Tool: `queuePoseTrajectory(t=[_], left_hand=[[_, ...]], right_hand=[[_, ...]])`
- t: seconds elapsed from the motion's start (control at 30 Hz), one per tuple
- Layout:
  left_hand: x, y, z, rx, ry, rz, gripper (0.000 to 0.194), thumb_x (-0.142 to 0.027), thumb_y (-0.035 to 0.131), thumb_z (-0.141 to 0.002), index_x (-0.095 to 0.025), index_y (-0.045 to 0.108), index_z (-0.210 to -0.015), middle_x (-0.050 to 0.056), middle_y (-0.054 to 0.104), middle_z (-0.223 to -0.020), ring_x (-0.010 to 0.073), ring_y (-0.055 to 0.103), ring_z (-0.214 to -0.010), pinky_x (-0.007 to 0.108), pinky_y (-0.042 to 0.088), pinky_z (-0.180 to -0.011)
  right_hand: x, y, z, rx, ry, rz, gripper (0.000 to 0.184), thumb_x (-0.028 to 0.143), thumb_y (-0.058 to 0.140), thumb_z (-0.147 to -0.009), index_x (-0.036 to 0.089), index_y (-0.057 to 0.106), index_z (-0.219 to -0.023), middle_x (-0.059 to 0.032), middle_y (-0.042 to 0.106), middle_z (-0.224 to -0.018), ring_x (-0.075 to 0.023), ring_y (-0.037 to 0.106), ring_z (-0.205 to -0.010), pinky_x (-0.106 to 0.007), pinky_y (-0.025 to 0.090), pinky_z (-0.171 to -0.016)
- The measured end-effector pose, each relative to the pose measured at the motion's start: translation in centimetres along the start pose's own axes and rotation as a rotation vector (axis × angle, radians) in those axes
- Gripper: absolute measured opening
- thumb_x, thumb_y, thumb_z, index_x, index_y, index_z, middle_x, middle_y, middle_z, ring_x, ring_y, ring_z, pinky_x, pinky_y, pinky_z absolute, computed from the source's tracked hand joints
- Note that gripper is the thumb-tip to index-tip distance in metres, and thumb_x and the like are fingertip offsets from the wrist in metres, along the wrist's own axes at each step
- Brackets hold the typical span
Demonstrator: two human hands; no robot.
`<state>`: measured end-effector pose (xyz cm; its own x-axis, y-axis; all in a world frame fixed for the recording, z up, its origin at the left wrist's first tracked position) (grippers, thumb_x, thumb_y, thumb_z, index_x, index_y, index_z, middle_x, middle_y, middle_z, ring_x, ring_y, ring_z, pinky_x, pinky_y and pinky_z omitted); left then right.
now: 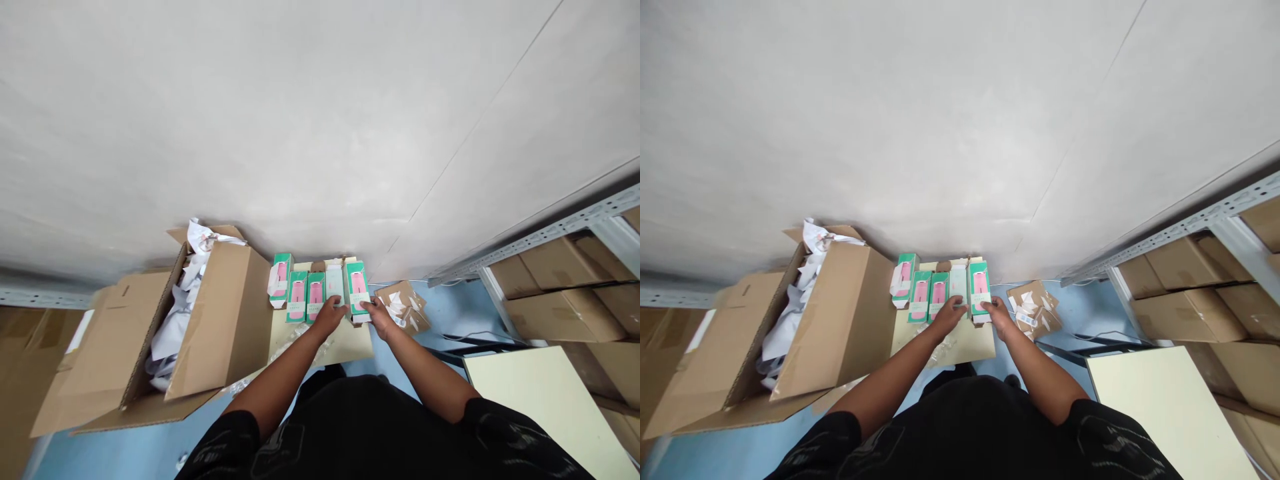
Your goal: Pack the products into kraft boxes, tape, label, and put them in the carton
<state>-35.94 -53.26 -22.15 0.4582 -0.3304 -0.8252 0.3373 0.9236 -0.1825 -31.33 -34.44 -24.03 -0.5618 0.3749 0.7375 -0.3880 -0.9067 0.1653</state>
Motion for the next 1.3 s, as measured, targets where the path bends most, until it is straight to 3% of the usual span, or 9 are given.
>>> queuePoseTrajectory(t=[0.1,0.2,0.3,0.43,0.67,0.93,1.13,1.3], left_hand=[[-1.1,0.9,0.5,0.051,-0.079,0.146,0.071,-0.055,0.079,-0.079,-0.022,0.052,-0.136,0.019,0.055,-0.147,0.0292,0.065,-0.116,0.04,0.056,-0.089],[-2.6,2.0,1.7,0.063,-0.101,0.288,0.077,-0.055,0.077,-0.08,-0.022,0.044,-0.141,0.019,0.06,-0.138,0.0252,0.069,-0.101,0.036,0.057,-0.076],[-3.7,2.9,3.2,-0.004,-0.072,0.321,0.074,-0.052,0.078,-0.079,-0.021,0.045,-0.137,0.017,0.065,-0.128,0.0219,0.07,-0.09,0.033,0.056,-0.071],[-4.1,3.8,5.5,-0.109,-0.045,0.328,0.067,-0.051,0.074,-0.08,-0.02,0.049,-0.134,0.015,0.069,-0.119,0.0223,0.07,-0.089,0.032,0.055,-0.069],[-4.8,7.9,10.8,-0.141,-0.001,0.357,0.056,-0.049,0.069,-0.08,-0.024,0.052,-0.126,0.007,0.072,-0.098,0.0207,0.07,-0.078,0.031,0.054,-0.064],[-6.7,12.3,15.3,-0.003,0.0,0.338,0.05,-0.051,0.071,-0.077,-0.025,0.052,-0.116,0.004,0.071,-0.095,0.0209,0.071,-0.08,0.032,0.055,-0.067],[-7.1,13.9,15.8,0.233,0.027,0.219,0.052,-0.051,0.072,-0.078,-0.024,0.052,-0.117,0.004,0.073,-0.095,0.0208,0.071,-0.076,0.032,0.054,-0.065],[-6.9,15.3,16.0,0.427,0.048,0.103,0.055,-0.048,0.073,-0.079,-0.023,0.051,-0.123,0.004,0.072,-0.09,0.0191,0.068,-0.071,0.03,0.052,-0.062]], right_hand=[[1.0,0.2,1.6,0.077,-0.024,-0.035,0.051,0.043,0.085,-0.067,0.025,0.057,-0.105,-0.0034,0.075,-0.096,-0.0263,0.073,-0.086,-0.035,0.057,-0.069],[1.8,0.2,3.1,0.13,-0.09,-0.029,0.052,0.045,0.086,-0.067,0.025,0.056,-0.104,-0.0028,0.074,-0.096,-0.026,0.071,-0.087,-0.034,0.055,-0.069],[2.4,-0.4,4.2,0.175,-0.132,0.007,0.052,0.051,0.086,-0.07,0.026,0.055,-0.103,-0.0014,0.071,-0.096,-0.0223,0.069,-0.084,-0.032,0.054,-0.069],[3.3,-1.9,5.1,0.266,-0.106,0.037,0.043,0.063,0.068,-0.084,0.026,0.058,-0.103,-0.0018,0.07,-0.096,-0.0187,0.066,-0.082,-0.029,0.053,-0.066],[4.7,-5.3,6.9,0.303,-0.029,-0.046,0.038,0.058,0.065,-0.087,0.027,0.061,-0.108,-0.0022,0.073,-0.094,-0.0178,0.066,-0.072,-0.027,0.05,-0.06],[4.8,-9.8,11.0,0.323,-0.024,-0.128,0.042,0.057,0.059,-0.09,0.026,0.063,-0.118,-0.0044,0.078,-0.093,-0.0222,0.072,-0.078,-0.031,0.053,-0.064],[3.8,-12.7,13.5,0.144,-0.155,-0.265,0.043,0.059,0.059,-0.091,0.027,0.062,-0.12,-0.0042,0.077,-0.095,-0.0226,0.073,-0.081,-0.034,0.058,-0.069],[1.5,-14.7,16.4,-0.043,-0.26,-0.343,0.047,0.061,0.07,-0.083,0.027,0.062,-0.114,-0.0026,0.076,-0.093,-0.0225,0.073,-0.078,-0.033,0.058,-0.065]])
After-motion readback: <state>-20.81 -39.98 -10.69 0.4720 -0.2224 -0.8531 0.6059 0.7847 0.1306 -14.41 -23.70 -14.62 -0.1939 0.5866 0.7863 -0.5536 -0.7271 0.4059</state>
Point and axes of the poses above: each hand's wrist, its own z-axis away from the middle knuckle, its own y-axis out of the palm, x = y × z, the point moved 2 cm from there along -z, towards the middle knuckle
